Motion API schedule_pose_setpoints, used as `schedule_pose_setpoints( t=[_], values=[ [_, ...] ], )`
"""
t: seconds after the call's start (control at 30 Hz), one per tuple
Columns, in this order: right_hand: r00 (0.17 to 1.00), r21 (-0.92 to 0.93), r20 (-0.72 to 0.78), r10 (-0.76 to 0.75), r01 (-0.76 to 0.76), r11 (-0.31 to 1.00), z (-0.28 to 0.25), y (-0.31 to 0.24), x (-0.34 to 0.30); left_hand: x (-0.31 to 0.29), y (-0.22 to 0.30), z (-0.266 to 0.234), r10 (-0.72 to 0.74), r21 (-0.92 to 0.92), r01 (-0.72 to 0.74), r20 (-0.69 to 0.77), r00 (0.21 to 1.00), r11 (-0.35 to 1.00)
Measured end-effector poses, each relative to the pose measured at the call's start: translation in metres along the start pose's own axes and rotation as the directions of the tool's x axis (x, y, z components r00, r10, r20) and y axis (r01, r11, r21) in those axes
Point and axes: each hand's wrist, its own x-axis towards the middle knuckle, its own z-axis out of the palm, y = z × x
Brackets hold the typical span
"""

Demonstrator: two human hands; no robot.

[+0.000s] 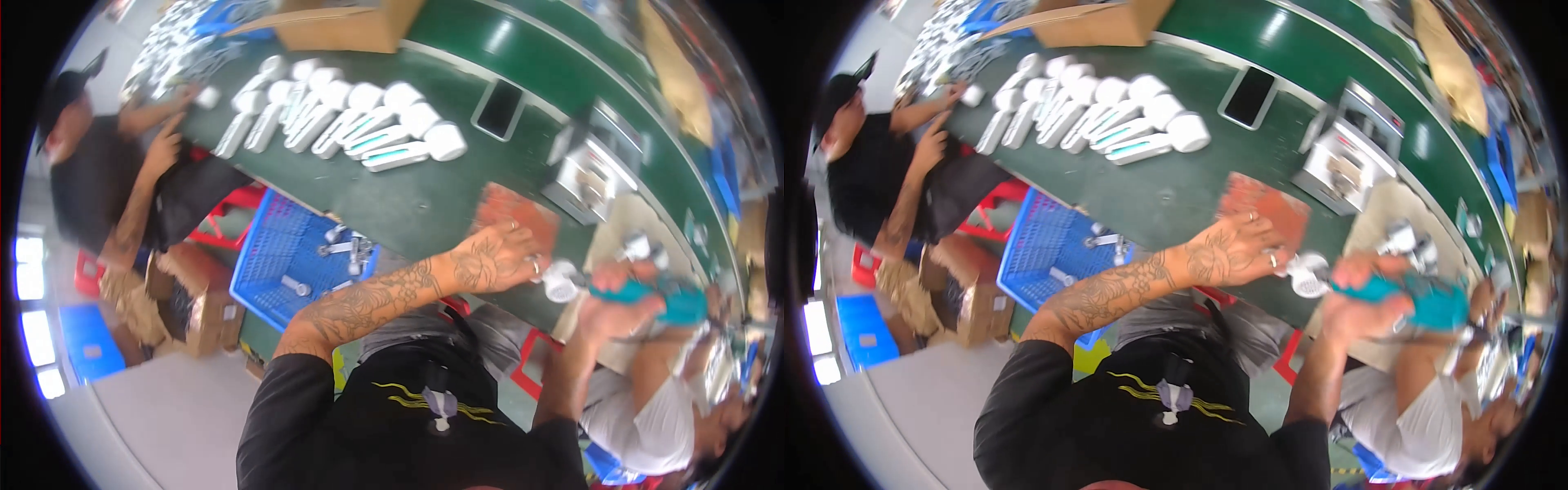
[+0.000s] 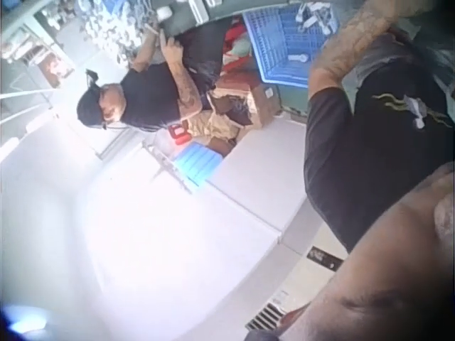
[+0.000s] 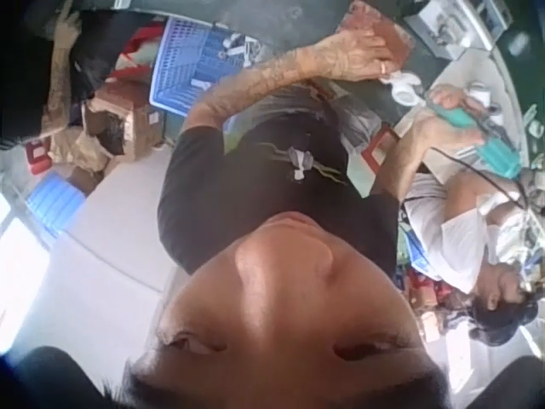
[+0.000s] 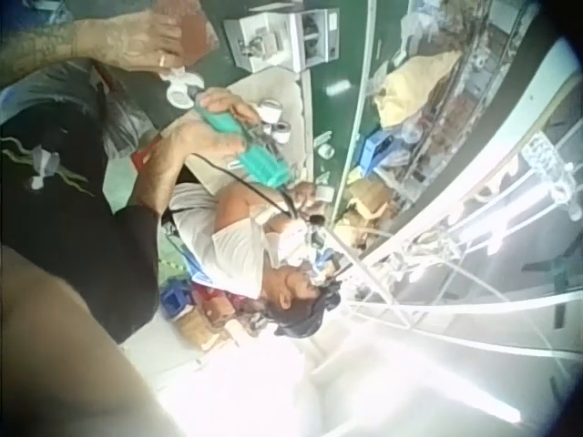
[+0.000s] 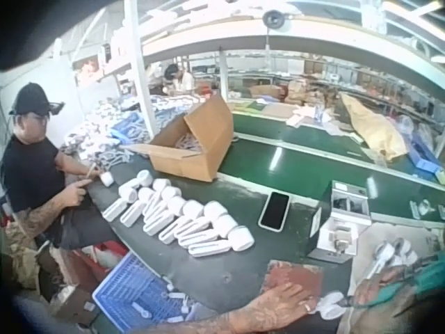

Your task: Assembling small handheld electric fans on a production line using an electric screwdriver.

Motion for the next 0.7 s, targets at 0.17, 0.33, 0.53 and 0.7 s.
schedule_pose_setpoints(
  t=[0.17, 0.33, 0.53, 0.7],
  values=[
    [0.995, -0.182, 0.051, -0.091, 0.099, 0.978, 0.012, -0.012, -0.039, -0.067, -0.05, -0.106, -0.687, 0.022, 0.718, -0.273, 0.674, 0.696],
    [1.0, -0.273, 0.006, -0.001, 0.003, 0.962, 0.0, -0.019, -0.063, -0.217, -0.195, -0.211, -0.457, 0.224, 0.896, -0.797, 0.395, 0.383],
    [0.977, -0.209, -0.171, 0.13, -0.165, 0.964, -0.002, -0.009, -0.069, -0.434, -0.303, -0.342, -0.497, 0.634, 0.77, -0.692, 0.523, -0.073],
    [0.998, -0.304, -0.049, 0.043, -0.056, 0.951, -0.001, -0.022, -0.07, -0.212, -0.259, -0.236, -0.515, 0.338, 0.839, -0.672, 0.532, 0.426]
  ],
)
